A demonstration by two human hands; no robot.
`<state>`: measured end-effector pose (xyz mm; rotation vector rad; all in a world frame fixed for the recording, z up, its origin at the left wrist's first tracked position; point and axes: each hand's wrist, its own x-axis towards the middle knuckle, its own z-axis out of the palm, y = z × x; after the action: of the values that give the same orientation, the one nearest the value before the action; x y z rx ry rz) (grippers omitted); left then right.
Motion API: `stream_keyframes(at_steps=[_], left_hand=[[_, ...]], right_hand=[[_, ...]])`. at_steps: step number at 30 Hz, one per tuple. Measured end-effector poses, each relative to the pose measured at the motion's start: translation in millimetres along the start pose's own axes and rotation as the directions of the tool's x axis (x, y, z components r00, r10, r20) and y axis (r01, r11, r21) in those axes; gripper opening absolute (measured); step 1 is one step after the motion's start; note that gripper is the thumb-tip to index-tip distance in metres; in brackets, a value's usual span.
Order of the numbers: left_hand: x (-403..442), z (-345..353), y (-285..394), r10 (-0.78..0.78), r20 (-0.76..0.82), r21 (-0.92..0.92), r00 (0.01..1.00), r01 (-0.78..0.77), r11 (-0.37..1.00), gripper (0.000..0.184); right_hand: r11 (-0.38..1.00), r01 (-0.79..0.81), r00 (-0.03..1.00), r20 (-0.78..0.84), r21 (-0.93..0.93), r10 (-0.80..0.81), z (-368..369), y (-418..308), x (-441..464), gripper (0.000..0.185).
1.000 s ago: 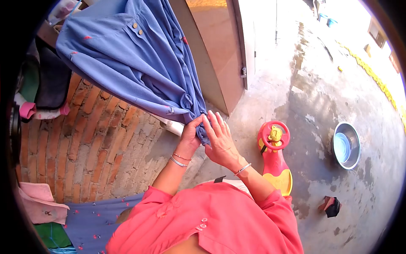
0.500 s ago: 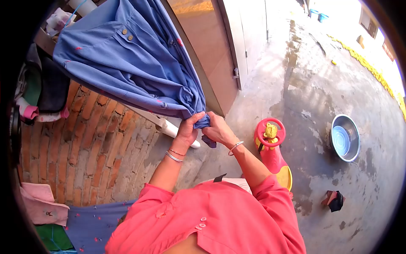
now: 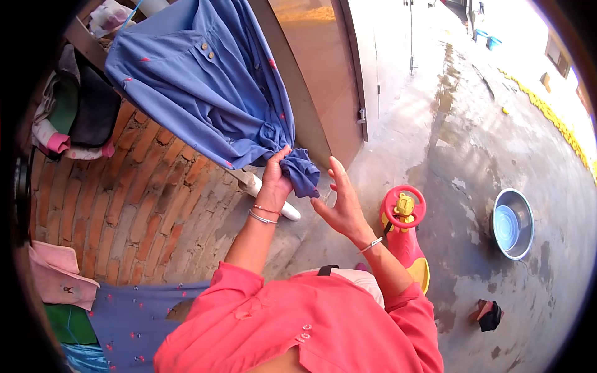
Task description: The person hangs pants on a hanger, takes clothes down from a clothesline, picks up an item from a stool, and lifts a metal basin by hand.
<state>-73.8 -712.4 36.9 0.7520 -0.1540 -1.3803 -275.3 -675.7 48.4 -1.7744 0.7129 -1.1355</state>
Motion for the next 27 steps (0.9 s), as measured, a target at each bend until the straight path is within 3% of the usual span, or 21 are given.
stream_keyframes(at_steps=[1, 2, 4, 6, 8, 11, 12, 14, 15, 17, 18, 20, 22, 24, 26, 27], left_hand=[[1.6, 4.3, 2.2, -0.017, -0.015, -0.013, 1.0, 0.017, 1.0, 0.012], [2.3, 7.9, 3.4, -0.036, -0.028, -0.024, 0.999, 0.036, 0.999, 0.012], [-3.6, 17.6, 4.7, -0.07, 0.035, -0.013, 0.997, 0.07, 0.997, 0.016], [-23.6, 35.8, 3.8, -0.263, 0.143, 0.036, 0.954, 0.26, 0.965, 0.023], [-24.0, 36.6, -15.1, -0.124, 0.171, 0.058, 0.977, 0.116, 0.992, 0.025], [-27.2, 53.6, -24.6, 0.072, -0.042, -0.016, 0.997, -0.073, 0.997, 0.017], [-25.8, 56.5, -20.8, 0.151, 0.016, 0.038, 0.988, -0.151, 0.988, 0.014], [-25.0, 61.1, -19.7, 0.259, -0.035, 0.126, 0.965, -0.253, 0.959, 0.016], [-22.1, 60.3, -20.4, 0.256, -0.039, 0.128, 0.966, -0.249, 0.96, 0.016], [-15.8, 58.0, -23.8, 0.439, -0.125, 0.313, 0.89, -0.384, 0.868, 0.022], [-14.7, 57.6, -24.0, 0.435, -0.122, 0.318, 0.892, -0.38, 0.869, 0.022], [-11.4, 58.5, -22.8, 0.513, 0.014, 0.449, 0.858, -0.464, 0.764, 0.039], [12.3, 43.0, -20.0, 0.58, 0.054, 0.493, 0.813, -0.527, 0.692, 0.03], [19.7, 35.9, -9.3, 0.53, 0.278, 0.683, 0.801, -0.553, 0.478, 0.022], [25.9, 38.9, -5.1, 0.551, 0.32, 0.673, 0.771, -0.594, 0.44, 0.021], [28.6, 42.3, 0.6, 0.531, 0.362, 0.678, 0.766, -0.607, 0.414, 0.02]], right_hand=[[0.962, 0.176, 0.984, 0.049, -0.211, -0.169, -0.8, -17.1, -4.6, 0.09], [0.899, 0.288, 0.957, 0.119, -0.329, -0.263, 4.7, -18.7, -9.2, 0.08], [0.549, 0.474, 0.872, 0.281, -0.688, -0.401, 16.9, -6.4, -8.3, 0.068], [0.584, 0.403, 0.895, 0.169, -0.705, -0.413, 21.6, 5.1, 8.8, 0.061], [0.447, 0.416, 0.857, 0.177, -0.792, -0.483, 10.7, -3.3, 33.6, 0.06], [0.577, 0.486, 0.818, 0.108, -0.656, -0.565, 10.4, 0.4, 63.4, 0.057], [0.575, 0.484, 0.817, 0.105, -0.659, -0.567, 13.2, 2.9, 67.4, 0.057], [0.715, 0.304, 0.936, 0.06, -0.63, -0.346, 20.3, 7.7, 73.0, 0.052], [0.76, 0.257, 0.952, 0.018, -0.597, -0.307, 22.5, 11.7, 78.6, 0.039], [0.803, 0.203, 0.976, 0.046, -0.56, -0.214, 24.9, 24.2, 87.6, 0.034], [0.836, 0.151, 0.989, 0.074, -0.528, -0.132, 24.5, 25.5, 92.7, 0.03], [0.862, 0.156, 0.987, 0.042, -0.483, -0.155, 24.0, 26.9, 100.9, 0.023], [0.933, 0.091, 0.993, 0.106, -0.349, -0.057, 22.3, 25.3, 109.2, 0.022], [0.941, 0.074, 0.993, 0.113, -0.33, -0.038, 22.5, 27.1, 117.1, 0.024], [0.985, 0.089, 0.987, 0.145, -0.147, -0.067, 22.3, 25.3, 124.0, 0.027], [0.986, 0.085, 0.988, 0.143, -0.145, -0.064, 21.4, 25.9, 129.1, 0.027]])
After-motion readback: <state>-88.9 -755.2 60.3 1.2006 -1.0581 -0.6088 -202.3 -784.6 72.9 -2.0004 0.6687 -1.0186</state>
